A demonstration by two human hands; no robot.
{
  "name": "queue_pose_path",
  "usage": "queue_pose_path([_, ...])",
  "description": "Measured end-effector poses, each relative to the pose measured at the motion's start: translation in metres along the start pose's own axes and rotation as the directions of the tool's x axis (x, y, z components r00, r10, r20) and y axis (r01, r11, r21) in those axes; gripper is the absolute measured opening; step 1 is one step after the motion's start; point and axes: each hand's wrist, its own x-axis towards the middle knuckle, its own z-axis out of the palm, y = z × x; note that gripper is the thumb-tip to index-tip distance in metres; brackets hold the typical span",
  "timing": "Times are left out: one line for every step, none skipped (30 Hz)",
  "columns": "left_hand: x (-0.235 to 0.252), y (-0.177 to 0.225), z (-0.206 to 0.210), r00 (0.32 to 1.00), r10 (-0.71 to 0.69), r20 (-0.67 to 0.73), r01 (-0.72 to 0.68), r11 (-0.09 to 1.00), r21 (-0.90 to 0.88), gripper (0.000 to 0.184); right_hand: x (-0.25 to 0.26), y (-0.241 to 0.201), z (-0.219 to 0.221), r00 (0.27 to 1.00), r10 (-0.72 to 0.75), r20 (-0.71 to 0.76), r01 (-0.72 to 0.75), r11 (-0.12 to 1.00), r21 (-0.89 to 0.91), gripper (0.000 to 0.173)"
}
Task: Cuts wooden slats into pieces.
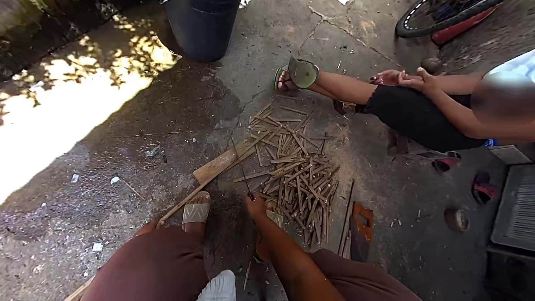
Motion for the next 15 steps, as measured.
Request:
queue_pose_path([-0.003,-0.001,-0.003,1.0,-0.006,0.005,0.006,1.0,0.014,0.05,0.004,0.001,0.002,1.0,-0.022,-0.015,0.022,1.0,0.018,0.041])
queue_pose_path([-0.009,0.003,-0.008,0.999,-0.027,0.016,0.027,0.999,0.025,0.051,0.007,0.001,0.002,0.999,-0.039,-0.029,0.04,0.999,0.035,0.041])
queue_pose_path([-0.018,0.011,-0.014,0.997,-0.068,0.027,0.067,0.997,0.041,0.051,0.011,-0.001,0.003,0.998,-0.05,-0.04,0.052,0.998,0.043,0.04])
queue_pose_path([-0.026,0.018,-0.017,0.995,-0.099,0.016,0.097,0.993,0.059,0.051,0.014,-0.003,0.003,0.997,-0.058,-0.047,0.06,0.997,0.037,0.04])
queue_pose_path([-0.032,0.022,-0.018,0.993,-0.113,-0.013,0.114,0.991,0.067,0.051,0.018,-0.007,0.003,0.997,-0.062,-0.046,0.063,0.998,0.021,0.04])
queue_pose_path([-0.037,0.025,-0.017,0.992,-0.122,-0.044,0.125,0.99,0.07,0.051,0.021,-0.01,0.003,0.998,-0.059,-0.035,0.059,0.998,0.0,0.042])
queue_pose_path([-0.039,0.025,-0.015,0.99,-0.126,-0.064,0.13,0.989,0.072,0.051,0.024,-0.014,0.003,0.999,-0.045,-0.014,0.045,0.999,-0.025,0.044])
queue_pose_path([-0.039,0.025,-0.014,0.989,-0.127,-0.076,0.132,0.989,0.072,0.051,0.027,-0.017,0.003,1.0,-0.03,0.008,0.03,0.998,-0.051,0.046])
queue_pose_path([-0.039,0.025,-0.012,0.989,-0.127,-0.08,0.133,0.989,0.071,0.051,0.029,-0.019,0.004,1.0,-0.025,0.014,0.026,0.997,-0.067,0.047])
queue_pose_path([-0.04,0.027,-0.012,0.989,-0.126,-0.074,0.132,0.989,0.069,0.051,0.029,-0.022,0.005,1.0,-0.024,0.011,0.024,0.997,-0.077,0.047])
queue_pose_path([-0.039,0.028,-0.011,0.991,-0.118,-0.068,0.122,0.991,0.061,0.051,0.029,-0.024,0.006,1.0,-0.026,-0.003,0.026,0.996,-0.082,0.048])
queue_pose_path([-0.039,0.03,-0.011,0.993,-0.103,-0.063,0.106,0.993,0.048,0.052,0.028,-0.026,0.007,0.999,-0.033,-0.02,0.031,0.996,-0.081,0.048])
queue_pose_path([-0.039,0.035,-0.012,0.994,-0.085,-0.067,0.088,0.995,0.041,0.052,0.026,-0.027,0.007,0.998,-0.043,-0.043,0.04,0.997,-0.072,0.048])
queue_pose_path([-0.04,0.042,-0.014,0.995,-0.072,-0.073,0.075,0.996,0.037,0.052,0.024,-0.027,0.007,0.996,-0.056,-0.072,0.052,0.997,-0.06,0.047])
queue_pose_path([-0.04,0.052,-0.018,0.995,-0.067,-0.073,0.07,0.997,0.034,0.053,0.022,-0.028,0.005,0.993,-0.074,-0.097,0.069,0.996,-0.053,0.047])
